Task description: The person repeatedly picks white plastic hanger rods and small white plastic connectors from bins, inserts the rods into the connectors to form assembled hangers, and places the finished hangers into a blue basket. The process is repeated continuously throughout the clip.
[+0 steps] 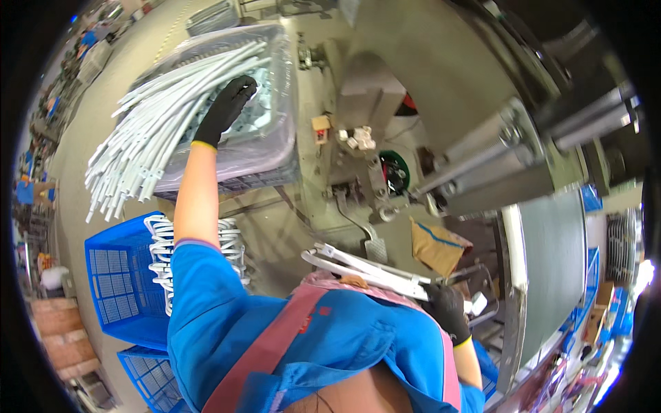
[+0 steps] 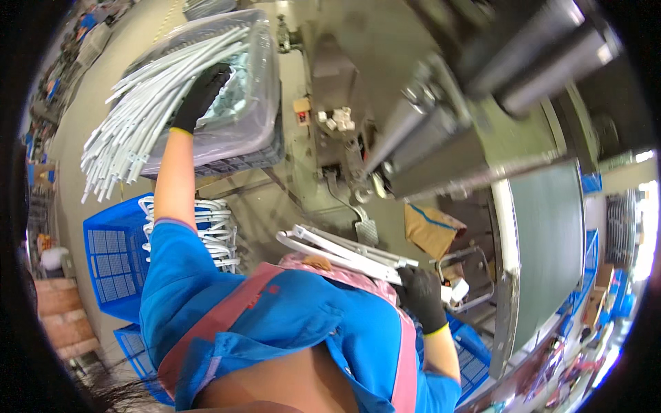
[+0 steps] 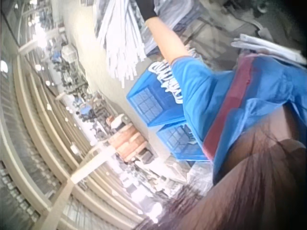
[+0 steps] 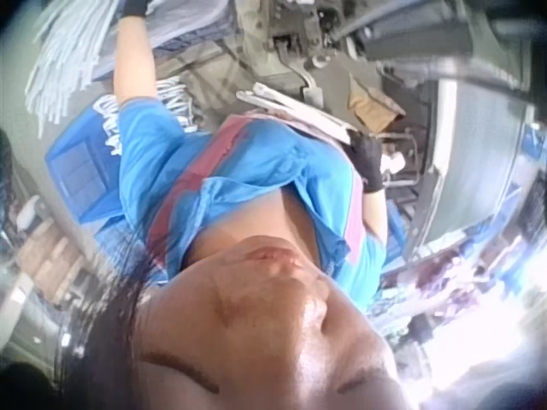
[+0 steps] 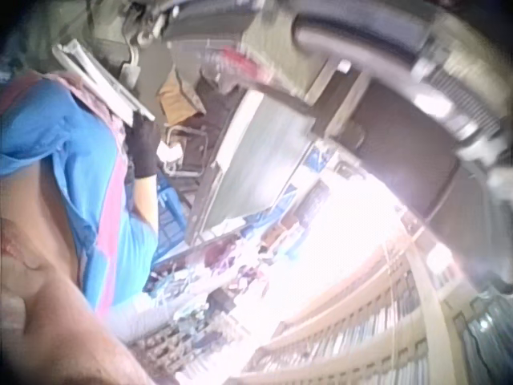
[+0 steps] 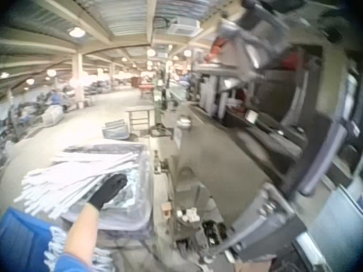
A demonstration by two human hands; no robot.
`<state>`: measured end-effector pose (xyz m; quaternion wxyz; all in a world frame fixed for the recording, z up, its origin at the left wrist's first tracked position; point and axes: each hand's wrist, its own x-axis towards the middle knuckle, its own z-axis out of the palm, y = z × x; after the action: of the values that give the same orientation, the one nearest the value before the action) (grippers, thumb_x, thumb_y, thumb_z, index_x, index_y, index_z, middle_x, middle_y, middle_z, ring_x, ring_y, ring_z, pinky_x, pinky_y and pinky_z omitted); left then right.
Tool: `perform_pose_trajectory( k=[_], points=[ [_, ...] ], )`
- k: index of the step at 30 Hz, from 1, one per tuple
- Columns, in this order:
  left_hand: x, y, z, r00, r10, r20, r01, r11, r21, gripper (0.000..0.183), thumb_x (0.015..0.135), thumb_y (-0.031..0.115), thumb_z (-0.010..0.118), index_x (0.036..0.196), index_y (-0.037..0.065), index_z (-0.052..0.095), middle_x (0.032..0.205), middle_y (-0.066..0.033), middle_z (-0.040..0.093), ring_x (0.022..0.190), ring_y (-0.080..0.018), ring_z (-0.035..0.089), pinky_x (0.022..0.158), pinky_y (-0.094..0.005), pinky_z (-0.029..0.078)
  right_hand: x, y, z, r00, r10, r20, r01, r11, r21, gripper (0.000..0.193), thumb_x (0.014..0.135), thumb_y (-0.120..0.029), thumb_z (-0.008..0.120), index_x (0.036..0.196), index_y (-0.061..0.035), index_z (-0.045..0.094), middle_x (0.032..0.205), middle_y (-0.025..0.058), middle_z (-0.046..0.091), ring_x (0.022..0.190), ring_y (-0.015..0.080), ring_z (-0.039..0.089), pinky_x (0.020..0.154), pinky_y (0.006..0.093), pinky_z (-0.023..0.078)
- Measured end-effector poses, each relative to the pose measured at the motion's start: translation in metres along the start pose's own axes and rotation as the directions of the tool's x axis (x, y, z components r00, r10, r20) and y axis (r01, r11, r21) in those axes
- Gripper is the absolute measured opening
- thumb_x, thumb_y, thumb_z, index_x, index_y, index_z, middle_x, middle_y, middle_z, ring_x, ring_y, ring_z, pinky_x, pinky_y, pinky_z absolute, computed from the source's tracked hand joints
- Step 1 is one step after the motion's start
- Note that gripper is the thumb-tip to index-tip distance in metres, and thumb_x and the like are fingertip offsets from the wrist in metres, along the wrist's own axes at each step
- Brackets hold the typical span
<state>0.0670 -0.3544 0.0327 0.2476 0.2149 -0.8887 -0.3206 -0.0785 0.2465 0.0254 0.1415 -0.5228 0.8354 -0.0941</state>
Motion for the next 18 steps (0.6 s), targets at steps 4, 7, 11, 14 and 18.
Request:
perform_pose_trajectory(
  k=[4, 7, 11, 14, 18],
  points=[
    [-0.051, 0.109, 0.063, 0.989, 0.004, 0.150, 0.038, 0.959, -0.282, 0.025, 0.092, 0.022, 0.060, 0.112, 0.006, 0.060, 0.105, -0.0061, 0.063, 0.094, -0.0157, 0.058, 0.083, -0.0298, 0.047, 0.017, 0.008, -0.011, 0.995, -0.094, 0.026, 0.095, 0.995, -0.028, 0.030, 0.072, -0.024, 0.069, 0.098, -0.0098, 0.065, 0.072, 0.0136, 0.063, 0.067, 0.0330, 0.063, 0.058, 0.0435, 0.047],
    [-0.087, 0.167, 0.118, 0.966, 0.184, 0.179, -0.110, 0.926, -0.361, 0.037, 0.087, 0.032, 0.068, 0.111, 0.006, 0.060, 0.102, -0.0079, 0.064, 0.090, -0.0184, 0.060, 0.082, -0.0318, 0.048, 0.033, 0.018, -0.017, 0.979, -0.196, 0.053, 0.198, 0.979, -0.036, 0.034, 0.070, -0.021, 0.070, 0.103, -0.0132, 0.066, 0.074, 0.0115, 0.064, 0.067, 0.0312, 0.063, 0.057, 0.0424, 0.048],
    [-0.107, 0.207, 0.175, 0.980, 0.136, 0.146, -0.083, 0.943, -0.322, 0.047, 0.083, 0.038, 0.069, 0.115, 0.005, 0.060, 0.102, -0.0133, 0.066, 0.098, -0.0289, 0.064, 0.086, -0.0393, 0.049, 0.056, 0.037, -0.024, 0.946, -0.308, 0.102, 0.318, 0.943, -0.100, 0.037, 0.072, -0.027, 0.069, 0.107, -0.0151, 0.065, 0.074, 0.0089, 0.064, 0.068, 0.0292, 0.064, 0.058, 0.0421, 0.048],
    [-0.106, 0.223, 0.212, 0.971, 0.238, -0.007, -0.237, 0.961, -0.143, 0.041, 0.079, 0.036, 0.072, 0.102, 0.004, 0.063, 0.094, -0.0160, 0.065, 0.086, -0.0347, 0.063, 0.079, -0.0431, 0.050, 0.073, 0.054, -0.033, 0.908, -0.389, 0.159, 0.411, 0.900, -0.146, 0.040, 0.072, -0.029, 0.070, 0.109, -0.0157, 0.064, 0.077, 0.0081, 0.065, 0.070, 0.0284, 0.063, 0.059, 0.0415, 0.048],
    [-0.116, 0.226, 0.238, 0.942, 0.298, -0.158, -0.286, 0.954, 0.094, 0.035, 0.073, 0.030, 0.075, 0.097, 0.005, 0.066, 0.091, -0.0149, 0.064, 0.082, -0.0346, 0.063, 0.075, -0.0432, 0.050, 0.094, 0.074, -0.044, 0.834, -0.539, 0.122, 0.552, 0.819, -0.157, 0.044, 0.069, -0.028, 0.070, 0.111, -0.0158, 0.063, 0.080, 0.0069, 0.065, 0.072, 0.0274, 0.063, 0.060, 0.0406, 0.048]
  ],
)
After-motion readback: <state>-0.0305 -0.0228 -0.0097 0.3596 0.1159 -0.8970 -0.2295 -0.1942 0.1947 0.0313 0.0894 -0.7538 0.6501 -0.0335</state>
